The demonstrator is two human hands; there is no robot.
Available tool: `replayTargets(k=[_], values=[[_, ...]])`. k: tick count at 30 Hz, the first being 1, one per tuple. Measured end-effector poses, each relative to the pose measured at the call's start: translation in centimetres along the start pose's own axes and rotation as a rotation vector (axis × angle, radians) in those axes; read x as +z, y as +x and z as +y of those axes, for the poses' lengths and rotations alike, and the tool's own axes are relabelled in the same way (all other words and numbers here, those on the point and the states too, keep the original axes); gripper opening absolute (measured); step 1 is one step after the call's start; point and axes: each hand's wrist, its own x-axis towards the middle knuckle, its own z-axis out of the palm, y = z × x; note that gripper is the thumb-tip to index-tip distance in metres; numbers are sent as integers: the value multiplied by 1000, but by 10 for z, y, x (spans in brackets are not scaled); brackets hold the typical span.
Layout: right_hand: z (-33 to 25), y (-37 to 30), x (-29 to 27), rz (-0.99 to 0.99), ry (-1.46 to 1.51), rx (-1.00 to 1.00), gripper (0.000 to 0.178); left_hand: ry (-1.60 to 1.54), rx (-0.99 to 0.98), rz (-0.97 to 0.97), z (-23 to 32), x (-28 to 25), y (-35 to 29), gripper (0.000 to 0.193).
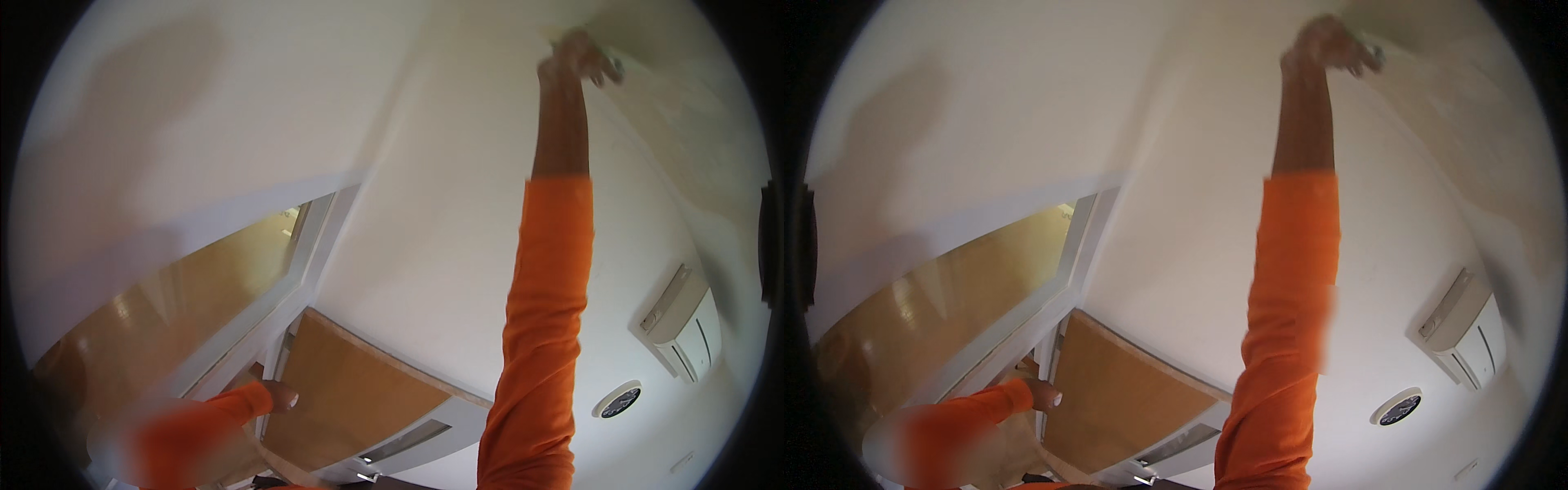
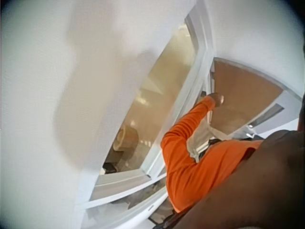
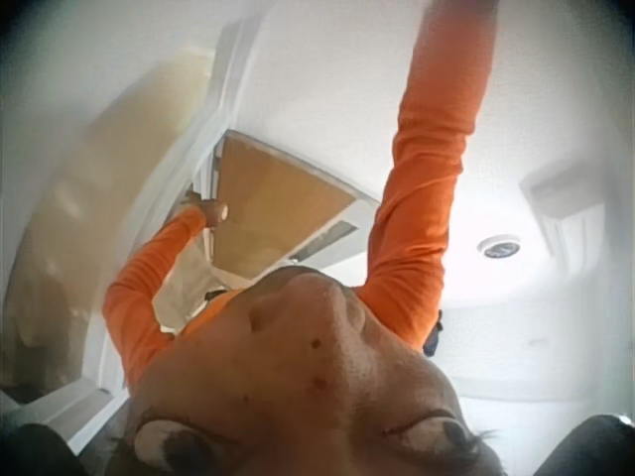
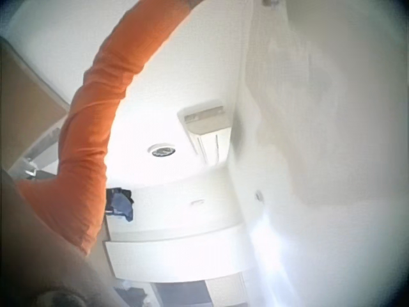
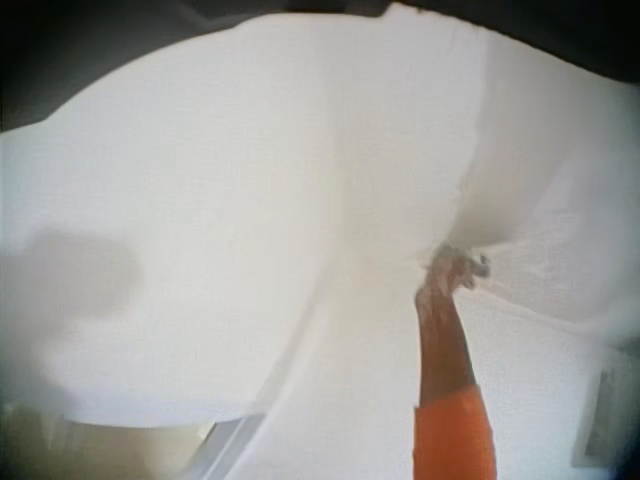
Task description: The person scoops plaster from a container onto a green trowel and applies it to the upper wall near the ceiling. The person repeatedly reloads the trowel and smooths the plaster across the wall surface.
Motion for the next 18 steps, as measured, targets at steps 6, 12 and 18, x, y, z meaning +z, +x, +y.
replayTargets(k=[6,12,18], values=[[-63,56,-55,385,969,476,83,88,91,11,-9,2,27,25],[-95,-37,20,219,2527,243,58,57,10,5,-2,-4,-3,25],[-11,6,103,-139,2990,105,43,61,5,39,13,-12,1,28]])
